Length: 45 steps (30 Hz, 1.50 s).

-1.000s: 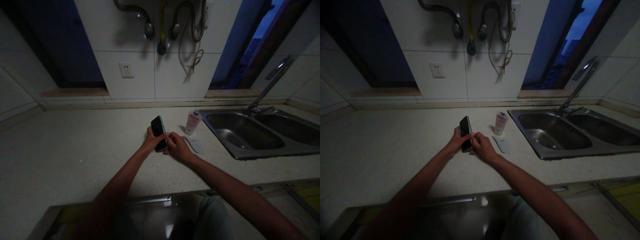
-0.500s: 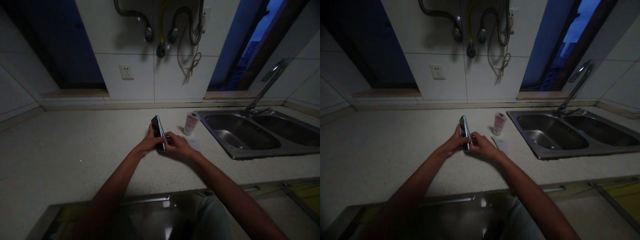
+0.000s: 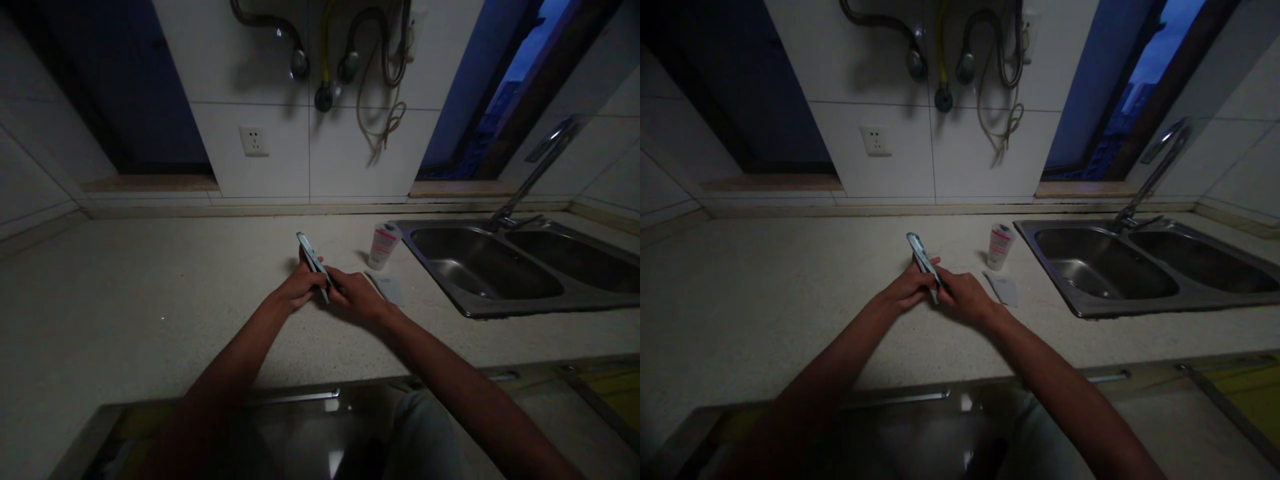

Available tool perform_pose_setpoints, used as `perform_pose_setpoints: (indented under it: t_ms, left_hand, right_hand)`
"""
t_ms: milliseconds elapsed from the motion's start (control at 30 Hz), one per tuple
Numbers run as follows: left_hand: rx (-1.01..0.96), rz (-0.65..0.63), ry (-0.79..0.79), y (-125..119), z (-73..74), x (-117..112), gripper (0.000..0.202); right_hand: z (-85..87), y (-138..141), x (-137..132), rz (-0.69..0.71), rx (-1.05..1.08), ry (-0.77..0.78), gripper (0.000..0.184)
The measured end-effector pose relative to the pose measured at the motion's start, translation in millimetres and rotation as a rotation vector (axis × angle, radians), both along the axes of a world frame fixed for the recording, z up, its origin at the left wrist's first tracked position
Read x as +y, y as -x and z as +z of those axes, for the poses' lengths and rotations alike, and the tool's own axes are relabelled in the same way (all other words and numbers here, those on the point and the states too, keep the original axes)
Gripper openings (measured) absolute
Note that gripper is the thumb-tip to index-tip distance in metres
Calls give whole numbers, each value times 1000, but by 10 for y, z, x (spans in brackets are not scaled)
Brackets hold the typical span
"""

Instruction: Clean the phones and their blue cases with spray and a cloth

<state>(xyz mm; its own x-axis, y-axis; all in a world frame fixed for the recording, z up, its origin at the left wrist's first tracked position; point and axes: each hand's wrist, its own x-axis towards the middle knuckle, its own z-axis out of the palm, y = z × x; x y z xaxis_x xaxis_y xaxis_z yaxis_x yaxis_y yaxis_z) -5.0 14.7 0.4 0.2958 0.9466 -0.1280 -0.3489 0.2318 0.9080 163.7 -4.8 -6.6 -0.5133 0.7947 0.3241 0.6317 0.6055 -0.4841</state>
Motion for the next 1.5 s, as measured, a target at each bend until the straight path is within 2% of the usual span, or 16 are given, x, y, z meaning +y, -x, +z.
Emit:
perform_pose_setpoints:
  t_ms: [133,300,700,900,1000,1100,1167,1267,1367,1433,1500]
  left_hand:
    - [-22,-52,64,12,-2,13,74]
    - [-48,-53,74,26,-26,23,67]
    - [-49,-88,75,53,-19,55,71]
    - [-10,-101,47,70,-50,88,61]
    - [19,-122,17,151,-9,57,59]
    - [-55,-258,12,229,90,-22,75]
    - [-63,-293,8,235,141,-67,75]
    - [-32,-226,53,182,151,-81,71]
    - [-14,-92,97,136,120,-29,58]
    - [28,37,94,140,107,28,47]
    - [171,200,62,173,98,86,42]
  right_hand:
    - [-6,-50,47,26,-62,-33,47]
    - [8,-88,58,60,-22,-16,47]
    - [115,-96,41,101,21,3,42]
    - [172,-134,54,117,-30,3,43]
    - [215,-322,108,90,37,-3,39]
    - [241,-532,167,-7,147,-86,40]
    - [236,-588,190,-83,182,-133,42]
    - [196,-532,213,-147,254,-140,42]
    - [130,-439,261,-241,403,-92,37]
    - [74,-404,310,-319,514,-4,34]
    - [12,-385,361,-383,626,153,31]
